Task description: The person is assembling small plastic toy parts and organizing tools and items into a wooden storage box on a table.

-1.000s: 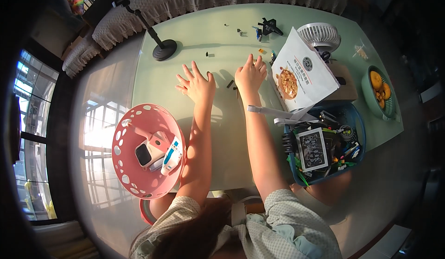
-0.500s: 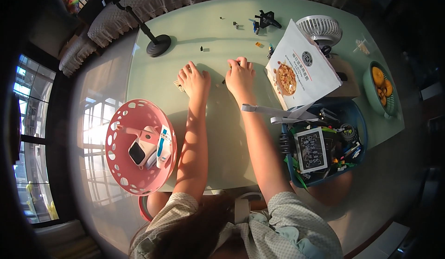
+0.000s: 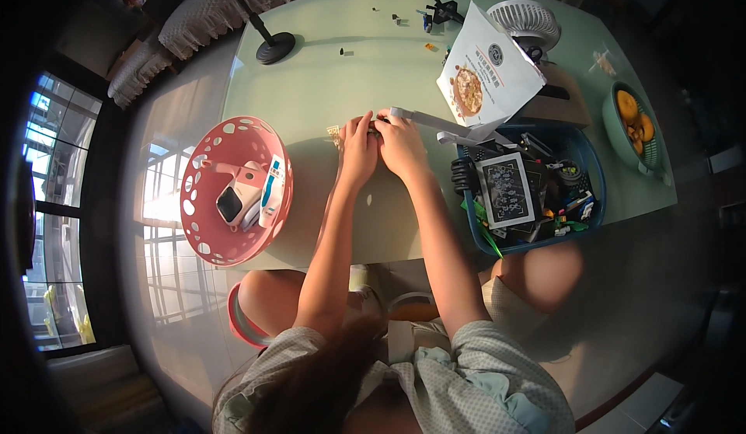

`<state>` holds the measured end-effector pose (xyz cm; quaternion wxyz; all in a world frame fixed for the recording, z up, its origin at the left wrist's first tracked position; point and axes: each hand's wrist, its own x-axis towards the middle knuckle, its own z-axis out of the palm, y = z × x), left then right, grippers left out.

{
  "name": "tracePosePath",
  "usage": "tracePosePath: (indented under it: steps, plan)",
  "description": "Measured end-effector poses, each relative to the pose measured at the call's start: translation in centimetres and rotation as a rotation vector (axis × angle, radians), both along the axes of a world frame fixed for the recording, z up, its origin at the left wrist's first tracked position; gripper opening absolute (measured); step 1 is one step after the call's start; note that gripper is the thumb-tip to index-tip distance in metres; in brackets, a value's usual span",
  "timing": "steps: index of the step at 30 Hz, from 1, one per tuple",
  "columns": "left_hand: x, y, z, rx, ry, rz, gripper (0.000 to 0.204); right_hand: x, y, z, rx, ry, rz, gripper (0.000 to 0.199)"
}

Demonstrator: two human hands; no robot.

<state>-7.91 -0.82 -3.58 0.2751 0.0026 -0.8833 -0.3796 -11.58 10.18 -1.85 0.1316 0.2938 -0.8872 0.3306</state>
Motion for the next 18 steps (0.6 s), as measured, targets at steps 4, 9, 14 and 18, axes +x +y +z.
tracePosePath:
  steps: [4,9,14,18]
  plan:
    - [3.9,1.3,1.5,0.199,-0.206,-0.093,0.046,3.5,2.4,1.5,0.047,-0.047,0.027,0.021]
    - [7.4,2.3,3.3,0.398,-0.198,-0.227,0.040,7.1,5.2,2.2,0.011,-0.087,0.063,0.018]
    - [9.2,1.7,5.3,0.569,-0.224,-0.188,0.027,8.9,6.6,3.5,-0.081,-0.091,0.050,0.015]
    - [10.2,0.4,6.5,-0.010,-0.246,0.012,0.039,8.8,7.2,3.3,-0.129,-0.042,0.057,0.019]
